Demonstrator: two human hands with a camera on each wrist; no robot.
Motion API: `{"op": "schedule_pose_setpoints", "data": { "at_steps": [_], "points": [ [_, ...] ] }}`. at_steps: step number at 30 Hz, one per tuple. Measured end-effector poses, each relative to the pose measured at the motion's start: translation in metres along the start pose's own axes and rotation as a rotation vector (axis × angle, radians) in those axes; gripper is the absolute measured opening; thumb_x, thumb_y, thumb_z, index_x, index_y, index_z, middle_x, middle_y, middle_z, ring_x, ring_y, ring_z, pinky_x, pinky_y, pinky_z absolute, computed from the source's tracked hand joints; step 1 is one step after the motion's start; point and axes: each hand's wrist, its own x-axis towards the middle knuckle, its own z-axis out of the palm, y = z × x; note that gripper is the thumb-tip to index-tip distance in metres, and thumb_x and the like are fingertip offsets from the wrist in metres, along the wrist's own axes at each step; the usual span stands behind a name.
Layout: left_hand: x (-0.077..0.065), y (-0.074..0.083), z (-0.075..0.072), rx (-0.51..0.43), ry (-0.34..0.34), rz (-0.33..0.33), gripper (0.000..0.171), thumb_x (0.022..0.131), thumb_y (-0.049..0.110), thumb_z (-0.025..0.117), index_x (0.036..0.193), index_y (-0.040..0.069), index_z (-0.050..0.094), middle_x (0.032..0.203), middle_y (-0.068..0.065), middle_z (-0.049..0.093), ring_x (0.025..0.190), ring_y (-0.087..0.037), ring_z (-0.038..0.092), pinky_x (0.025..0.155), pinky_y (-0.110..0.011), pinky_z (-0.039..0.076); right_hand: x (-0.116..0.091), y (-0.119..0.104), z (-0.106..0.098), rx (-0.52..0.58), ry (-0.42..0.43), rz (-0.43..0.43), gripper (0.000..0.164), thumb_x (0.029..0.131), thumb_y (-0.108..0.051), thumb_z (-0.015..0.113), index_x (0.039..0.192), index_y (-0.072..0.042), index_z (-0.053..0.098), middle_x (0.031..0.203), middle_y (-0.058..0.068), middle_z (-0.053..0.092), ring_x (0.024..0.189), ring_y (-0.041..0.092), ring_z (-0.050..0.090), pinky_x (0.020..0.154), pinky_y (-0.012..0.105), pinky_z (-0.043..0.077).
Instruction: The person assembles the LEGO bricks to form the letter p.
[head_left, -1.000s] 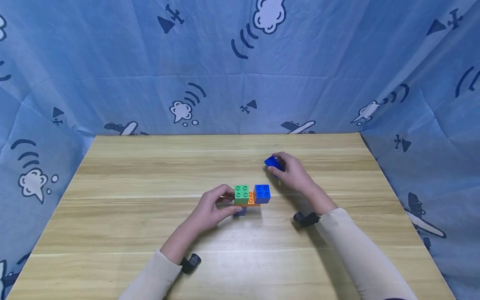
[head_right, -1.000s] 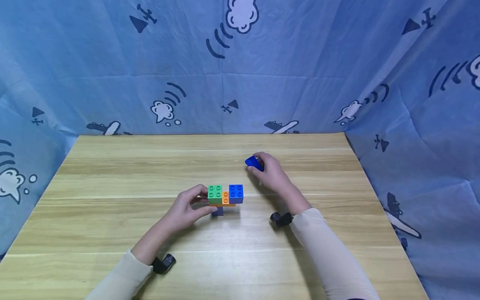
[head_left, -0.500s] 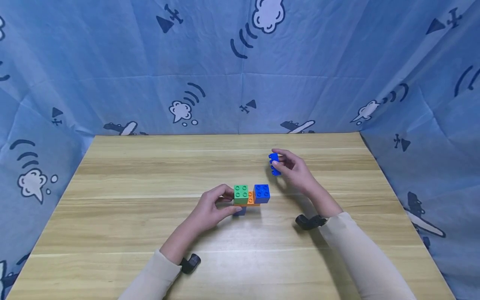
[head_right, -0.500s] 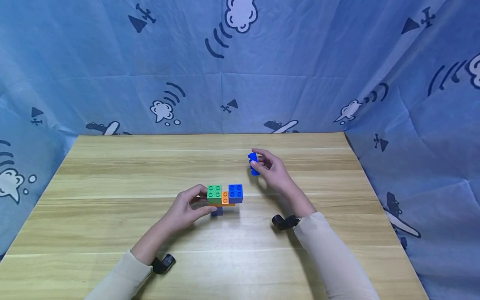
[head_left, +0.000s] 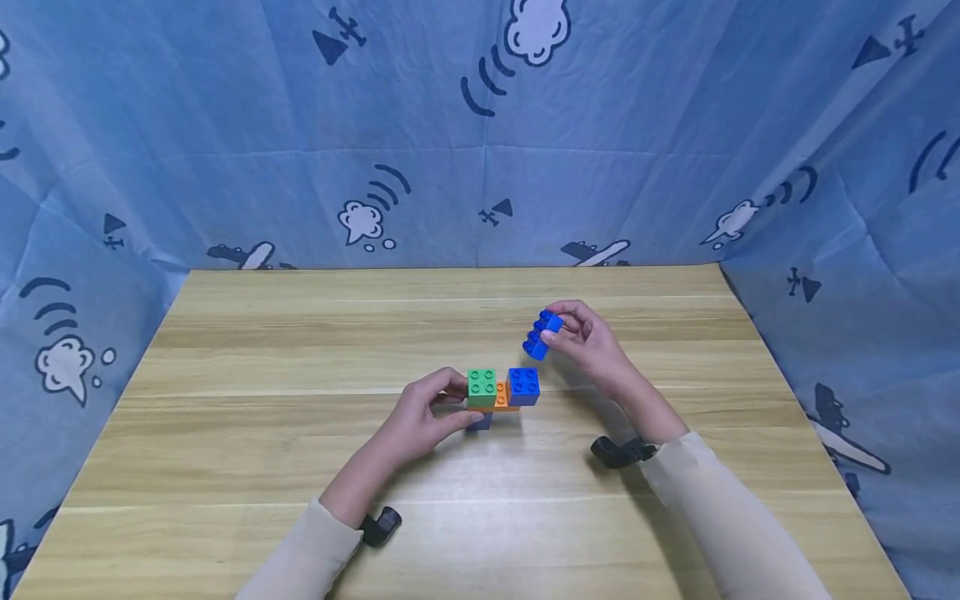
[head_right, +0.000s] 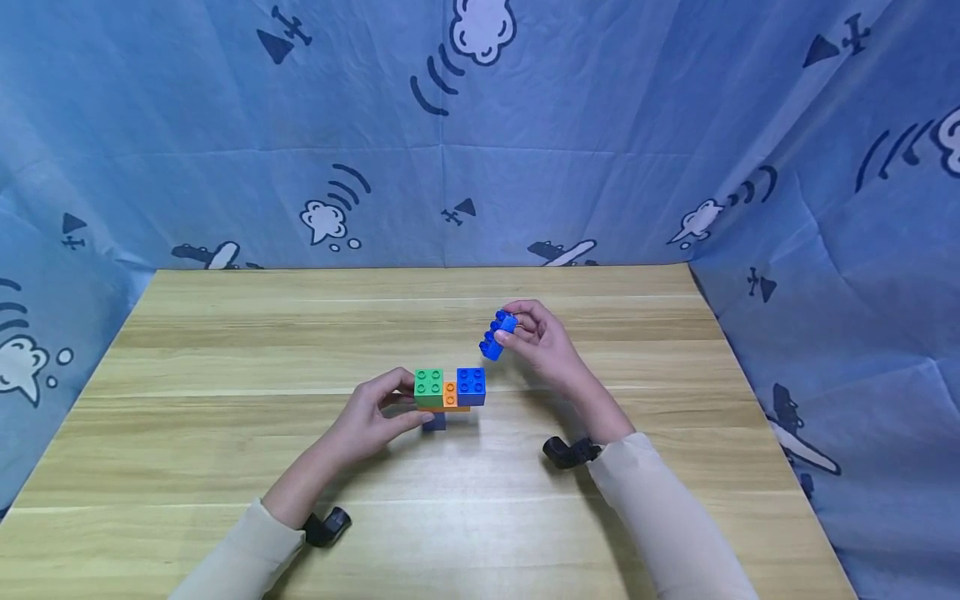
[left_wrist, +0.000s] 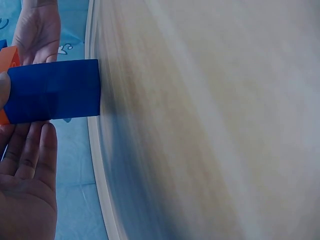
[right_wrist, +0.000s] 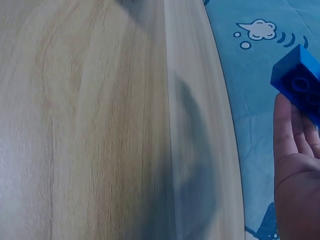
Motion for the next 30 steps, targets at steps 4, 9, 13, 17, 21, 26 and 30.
{"op": "schedule_pose_setpoints", "data": {
  "at_steps": [4, 9, 13, 17, 21, 26, 30],
  "points": [
    [0.0, -0.001, 0.0, 0.001, 0.0, 0.003, 0.029, 0.09, 0.013, 0.083, 0.115, 0.008, 0.068, 0.119, -0.009, 0.075, 0.11, -0.024, 0.074, 0.101, -0.031, 0.063, -0.004, -0.003, 0.002, 0.0, -0.025, -0.042, 0.043, 0.102, -0.004, 0.065, 0.142, -0.002, 0.049, 0.11, -0.014, 0.068, 0.099, -0.004, 0.069, 0.091, 0.011, 0.059],
    [0.0, 0.0, 0.0, -0.006, 0.002, 0.0, 0.029, 0.09, 0.013, 0.083, 0.115, 0.009, 0.068, 0.12, -0.009, 0.075, 0.11, -0.023, 0.073, 0.101, -0.029, 0.062, -0.009, -0.006, 0.005, -0.047, -0.027, -0.076, 0.046, 0.102, -0.007, 0.066, 0.145, 0.0, 0.053, 0.118, -0.018, 0.065, 0.097, -0.007, 0.065, 0.085, 0.007, 0.056],
    [0.0, -0.001, 0.0, -0.013, 0.001, -0.002, 0.029, 0.09, 0.012, 0.083, 0.115, 0.009, 0.068, 0.12, -0.009, 0.075, 0.11, -0.023, 0.073, 0.101, -0.029, 0.062, -0.011, -0.007, 0.006, -0.009, -0.009, -0.082, 0.034, 0.101, -0.006, 0.068, 0.133, -0.009, 0.059, 0.127, -0.018, 0.068, 0.107, -0.001, 0.069, 0.093, 0.014, 0.06],
    [0.0, -0.002, 0.001, -0.028, 0.001, -0.001, 0.029, 0.09, 0.01, 0.083, 0.114, 0.008, 0.068, 0.119, -0.01, 0.075, 0.11, -0.024, 0.073, 0.101, -0.028, 0.062, -0.013, -0.008, 0.007, 0.053, -0.04, -0.122, 0.029, 0.099, -0.001, 0.068, 0.125, -0.013, 0.06, 0.118, -0.013, 0.075, 0.102, 0.004, 0.073, 0.091, 0.017, 0.061],
    [0.0, -0.002, 0.001, -0.035, 0.002, -0.001, 0.029, 0.09, 0.01, 0.083, 0.114, 0.008, 0.068, 0.119, -0.009, 0.075, 0.111, -0.024, 0.073, 0.101, -0.028, 0.062, -0.014, -0.009, 0.009, 0.107, -0.091, -0.158, 0.03, 0.098, 0.005, 0.067, 0.123, -0.012, 0.06, 0.117, -0.008, 0.078, 0.106, 0.006, 0.075, 0.094, 0.019, 0.062],
    [0.0, -0.002, 0.001, -0.041, 0.003, 0.005, 0.029, 0.09, 0.011, 0.083, 0.114, 0.009, 0.068, 0.119, -0.009, 0.075, 0.111, -0.024, 0.073, 0.101, -0.028, 0.062, -0.018, -0.011, 0.011, 0.126, -0.108, -0.172, 0.033, 0.097, 0.006, 0.068, 0.121, -0.015, 0.06, 0.119, -0.009, 0.078, 0.108, 0.006, 0.074, 0.095, 0.019, 0.062],
    [0.0, -0.002, 0.001, -0.039, 0.008, 0.021, 0.028, 0.09, 0.011, 0.083, 0.113, 0.008, 0.068, 0.118, -0.01, 0.075, 0.11, -0.024, 0.073, 0.1, -0.029, 0.062, -0.02, -0.014, 0.014, 0.141, -0.109, -0.172, 0.034, 0.096, 0.007, 0.068, 0.121, -0.015, 0.06, 0.121, -0.009, 0.078, 0.107, 0.006, 0.074, 0.094, 0.02, 0.062]
  ]
}}
